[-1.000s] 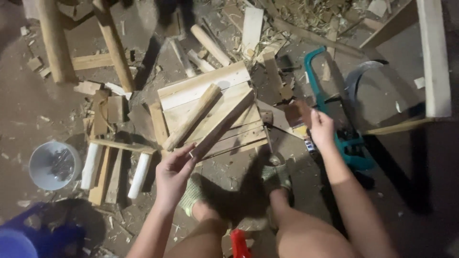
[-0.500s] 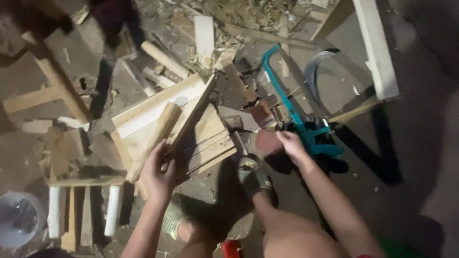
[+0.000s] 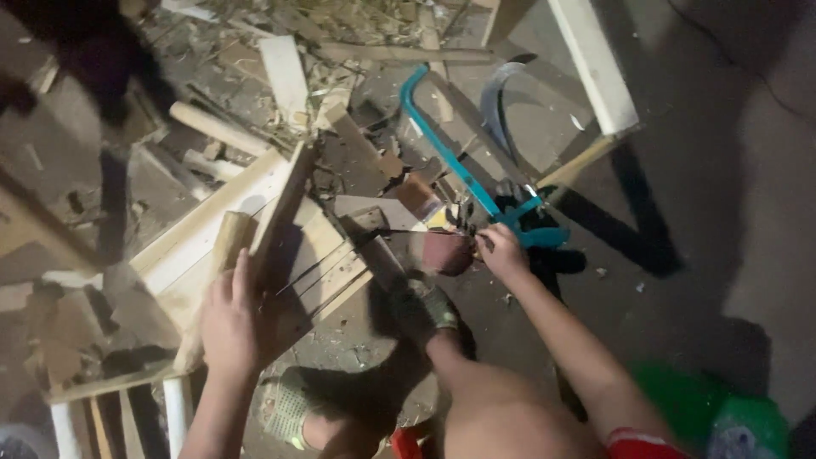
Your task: The person uses a hand saw to cut a small wooden piece placed on a wooden crate. They then use a hammer to tap the piece and a curved blade tool to shave and smooth the wood's surface. Finally, they use a brush to sweep away wood shavings from the crate.
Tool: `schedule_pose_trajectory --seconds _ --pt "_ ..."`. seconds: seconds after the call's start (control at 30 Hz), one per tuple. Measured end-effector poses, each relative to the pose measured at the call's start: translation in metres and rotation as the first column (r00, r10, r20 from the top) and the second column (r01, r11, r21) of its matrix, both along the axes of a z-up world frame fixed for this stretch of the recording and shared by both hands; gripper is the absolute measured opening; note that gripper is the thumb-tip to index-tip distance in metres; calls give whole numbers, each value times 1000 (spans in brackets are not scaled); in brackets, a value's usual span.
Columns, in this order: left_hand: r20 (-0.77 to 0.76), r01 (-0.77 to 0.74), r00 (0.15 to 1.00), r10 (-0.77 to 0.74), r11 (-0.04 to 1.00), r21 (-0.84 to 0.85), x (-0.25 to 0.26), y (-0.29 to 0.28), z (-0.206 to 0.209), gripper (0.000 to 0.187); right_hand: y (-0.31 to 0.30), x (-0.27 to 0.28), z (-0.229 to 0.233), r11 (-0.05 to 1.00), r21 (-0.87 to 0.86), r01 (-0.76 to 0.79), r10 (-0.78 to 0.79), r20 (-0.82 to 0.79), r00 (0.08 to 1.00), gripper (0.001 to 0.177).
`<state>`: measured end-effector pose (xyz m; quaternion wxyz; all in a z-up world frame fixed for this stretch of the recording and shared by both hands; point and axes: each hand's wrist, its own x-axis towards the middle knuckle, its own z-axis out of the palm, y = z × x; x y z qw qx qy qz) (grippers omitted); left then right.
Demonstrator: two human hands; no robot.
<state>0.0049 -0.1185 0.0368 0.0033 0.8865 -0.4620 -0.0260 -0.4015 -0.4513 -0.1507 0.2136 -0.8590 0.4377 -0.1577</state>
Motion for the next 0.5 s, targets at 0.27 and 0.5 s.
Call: schedule_pose_trajectory --seconds 0.27,0.5 --pt "-158 -18 987 24 999 40 -9 -94 99 26 23 -60 32 975 113 191 -152 -287 946 22" --pt "-11 -8 1000 10 983 181 27 -106 45 68 23 -135 14 774 226 591 -540 -251 803 27"
